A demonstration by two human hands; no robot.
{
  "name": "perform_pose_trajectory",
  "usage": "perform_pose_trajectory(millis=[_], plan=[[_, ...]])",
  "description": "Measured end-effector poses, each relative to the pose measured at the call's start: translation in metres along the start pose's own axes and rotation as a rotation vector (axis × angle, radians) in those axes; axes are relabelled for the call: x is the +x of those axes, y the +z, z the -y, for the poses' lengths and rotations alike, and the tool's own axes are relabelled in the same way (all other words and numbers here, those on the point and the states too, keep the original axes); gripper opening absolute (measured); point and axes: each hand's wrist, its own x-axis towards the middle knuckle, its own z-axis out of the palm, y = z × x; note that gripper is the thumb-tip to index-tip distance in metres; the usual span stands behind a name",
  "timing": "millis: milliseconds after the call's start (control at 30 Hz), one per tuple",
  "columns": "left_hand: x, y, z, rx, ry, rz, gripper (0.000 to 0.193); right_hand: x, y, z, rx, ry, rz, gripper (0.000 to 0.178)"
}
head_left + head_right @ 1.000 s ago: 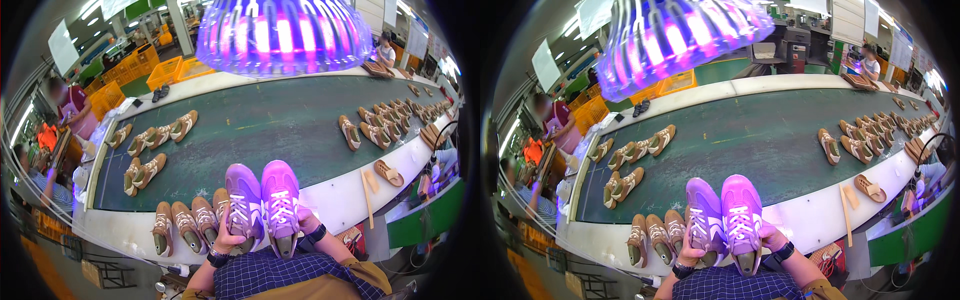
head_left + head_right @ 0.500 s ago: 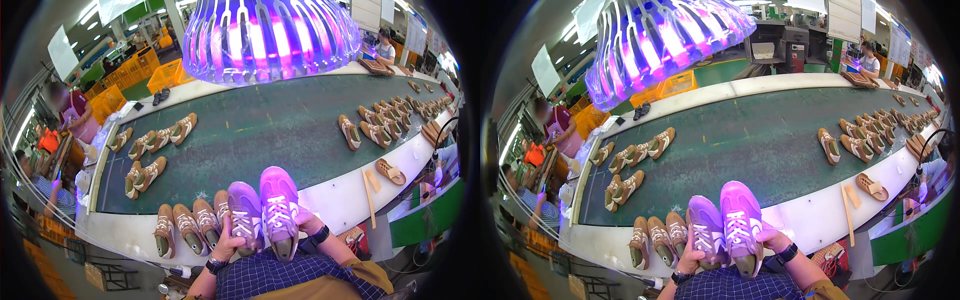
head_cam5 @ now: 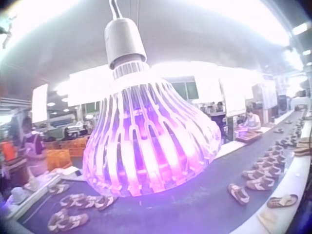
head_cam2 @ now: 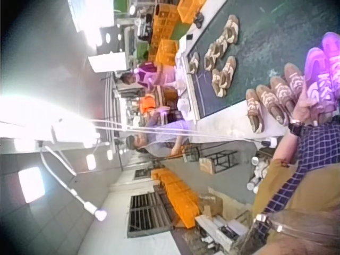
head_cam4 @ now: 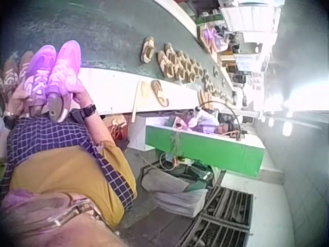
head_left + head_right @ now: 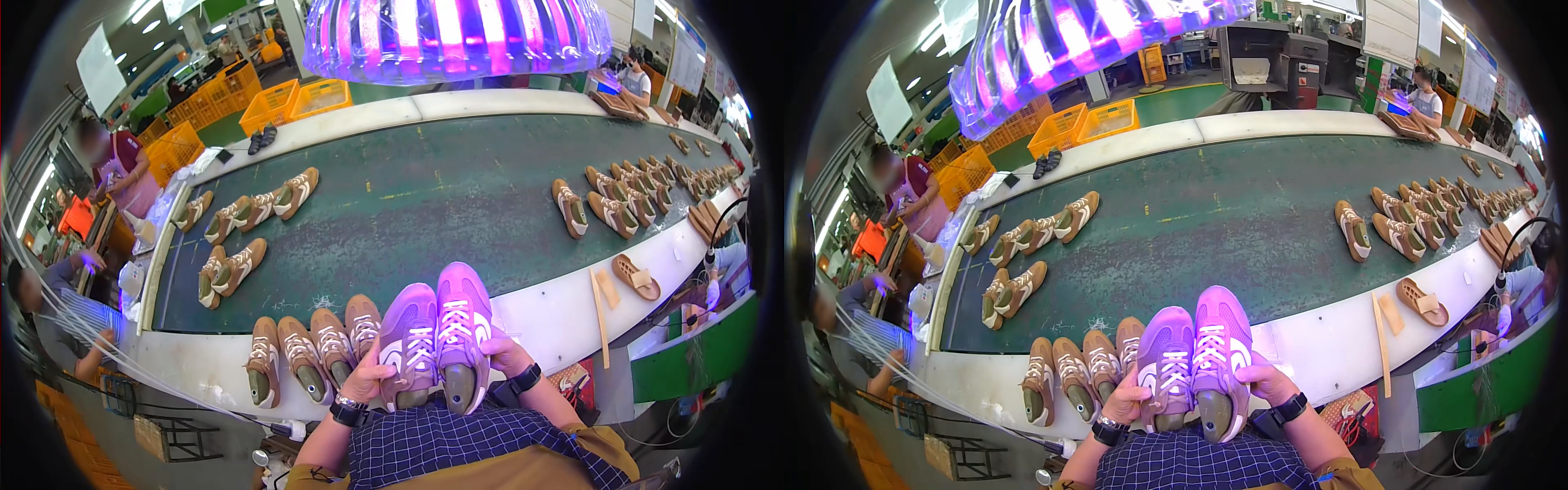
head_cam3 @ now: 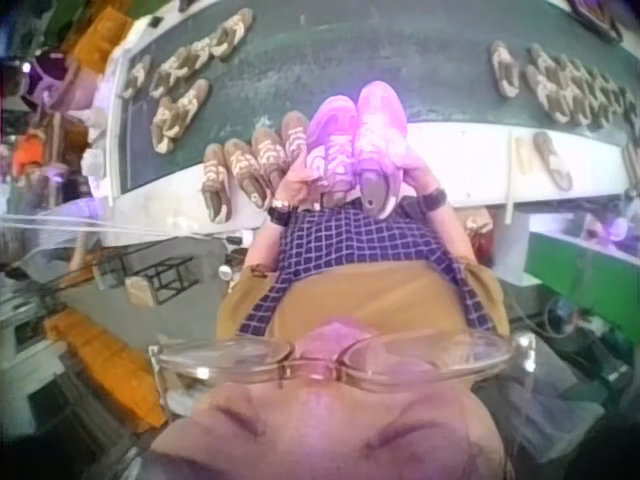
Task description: The recorder is inspecting shoes on a conveyor belt, checking for quality and using a UV light tool to examine specific areas.
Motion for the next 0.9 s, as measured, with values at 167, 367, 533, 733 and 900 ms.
perform_pose_trajectory(millis=[167, 367, 533, 733, 900], plan=[[0.0, -0.008, -0.012, -0.14, 0.072, -0.045, 0.07, 0.007, -0.018, 0.003, 0.055, -0.119, -0.072, 0.072], [0.011, -0.028, -0.008, -0.467, 0.361, -0.333, 0.046, 0.023, 0.006, 0.009, 0.206, -0.205, -0.315, 0.054], [0.01, -0.017, -0.01, -0.469, 0.437, -0.397, 0.047, 0.028, 0.025, 0.01, 0.27, -0.301, -0.472, 0.042], [0.011, -0.009, -0.015, -0.618, 0.422, -0.538, 0.043, 0.026, 0.031, 0.0, 0.272, -0.28, -0.515, 0.039], [0.011, -0.015, -0.01, -0.612, 0.432, -0.558, 0.046, 0.025, 0.035, -0.003, 0.281, -0.263, -0.509, 0.041]])
